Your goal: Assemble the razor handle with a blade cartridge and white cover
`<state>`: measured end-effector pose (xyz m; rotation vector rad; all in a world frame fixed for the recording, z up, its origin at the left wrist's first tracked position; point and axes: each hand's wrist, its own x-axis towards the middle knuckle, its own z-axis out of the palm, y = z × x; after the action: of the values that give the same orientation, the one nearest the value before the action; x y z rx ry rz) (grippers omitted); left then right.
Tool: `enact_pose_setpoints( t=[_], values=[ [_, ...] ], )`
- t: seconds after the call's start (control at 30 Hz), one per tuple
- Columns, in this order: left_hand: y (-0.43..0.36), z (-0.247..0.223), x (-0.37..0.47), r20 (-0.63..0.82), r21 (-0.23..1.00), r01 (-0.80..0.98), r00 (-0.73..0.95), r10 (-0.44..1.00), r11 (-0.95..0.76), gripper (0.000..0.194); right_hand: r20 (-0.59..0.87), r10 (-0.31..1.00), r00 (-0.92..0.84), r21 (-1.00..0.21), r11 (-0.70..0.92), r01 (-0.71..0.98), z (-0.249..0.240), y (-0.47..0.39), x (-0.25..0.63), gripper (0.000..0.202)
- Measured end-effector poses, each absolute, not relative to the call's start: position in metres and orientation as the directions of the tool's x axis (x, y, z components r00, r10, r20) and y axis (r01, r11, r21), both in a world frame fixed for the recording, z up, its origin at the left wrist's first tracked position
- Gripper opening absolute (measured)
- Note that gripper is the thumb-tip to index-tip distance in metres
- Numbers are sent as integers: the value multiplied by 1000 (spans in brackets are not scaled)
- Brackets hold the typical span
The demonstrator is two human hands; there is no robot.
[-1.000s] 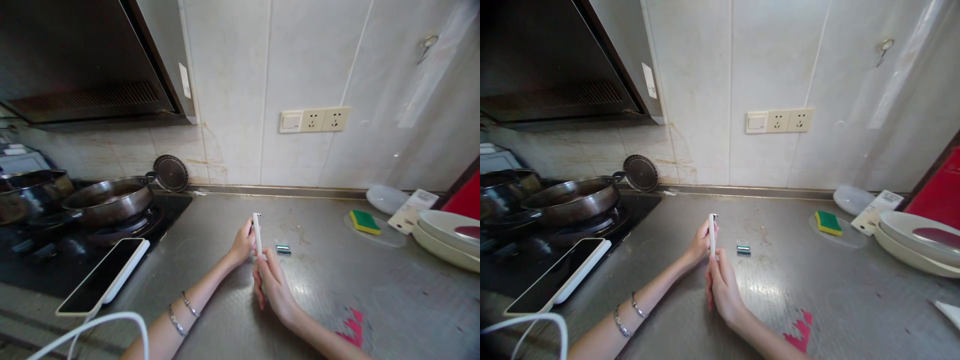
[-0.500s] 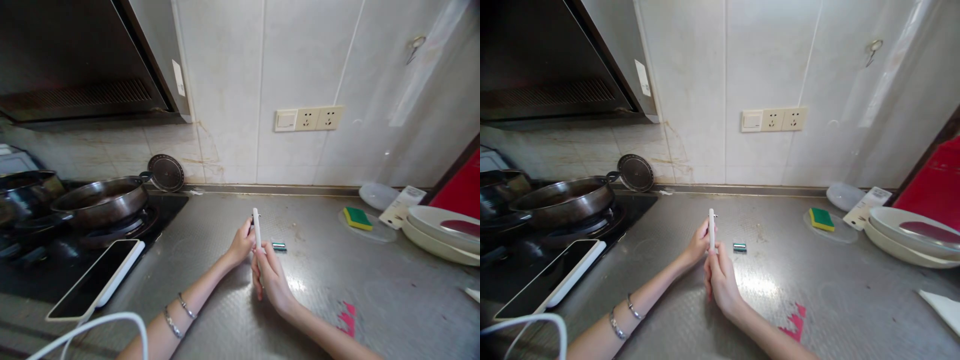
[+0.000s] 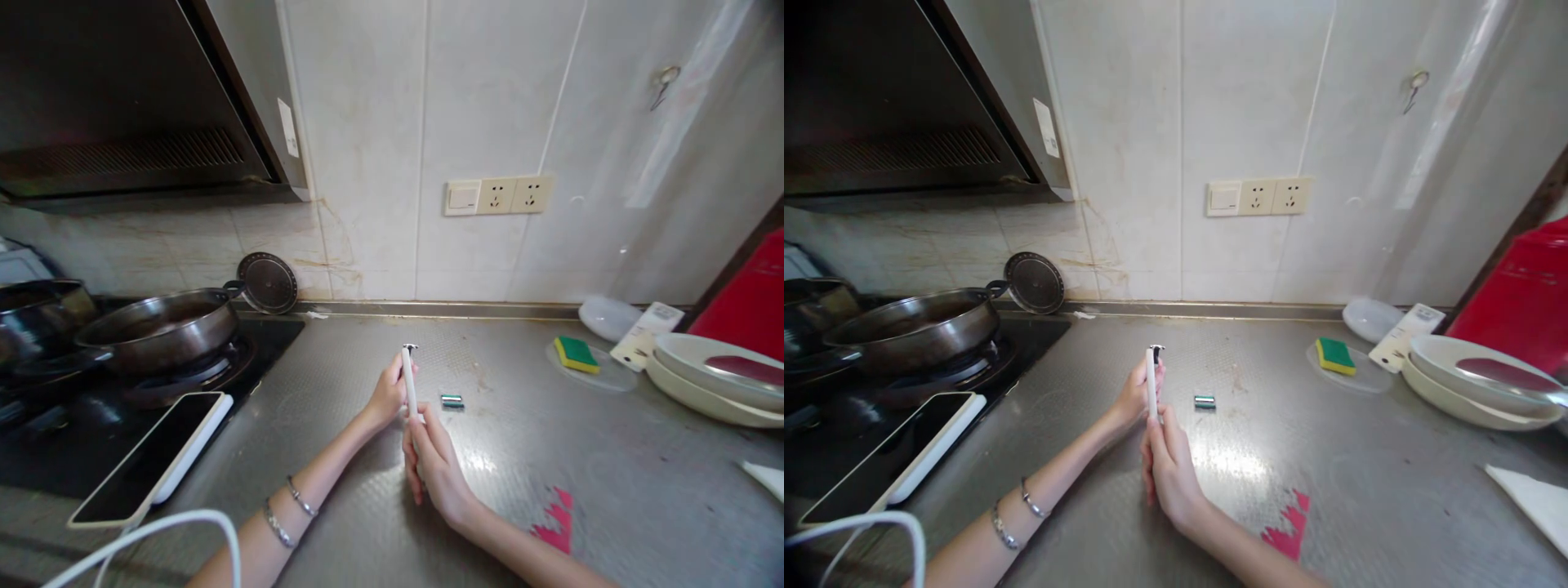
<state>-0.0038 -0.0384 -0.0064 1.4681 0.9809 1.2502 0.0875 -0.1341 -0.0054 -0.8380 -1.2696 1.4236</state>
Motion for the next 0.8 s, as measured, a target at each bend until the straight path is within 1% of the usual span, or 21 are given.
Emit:
enact_pose_setpoints(
  t=[0.1,0.23,0.37,0.53,0.7,0.8],
  values=[
    [-39,-7,-2,273,961,-18,248,930,-277,22,167,966,-197,-959,114,-258,4,-131,94,31],
    [-43,-7,3,281,960,-74,303,911,-272,28,130,976,-176,-965,84,-249,6,-134,103,31],
    [-46,-6,5,258,966,-94,277,926,-241,29,79,976,-205,-972,29,-233,1,-143,104,31],
    [-49,-6,7,250,968,-68,291,924,-240,31,109,978,-180,-962,58,-266,5,-142,102,31],
    [-50,-4,8,235,972,-83,273,933,-220,32,58,975,-214,-970,4,-243,1,-145,102,31],
    [-51,-3,8,243,970,-91,277,930,-227,31,90,976,-196,-966,38,-254,4,-147,103,31]
  ],
)
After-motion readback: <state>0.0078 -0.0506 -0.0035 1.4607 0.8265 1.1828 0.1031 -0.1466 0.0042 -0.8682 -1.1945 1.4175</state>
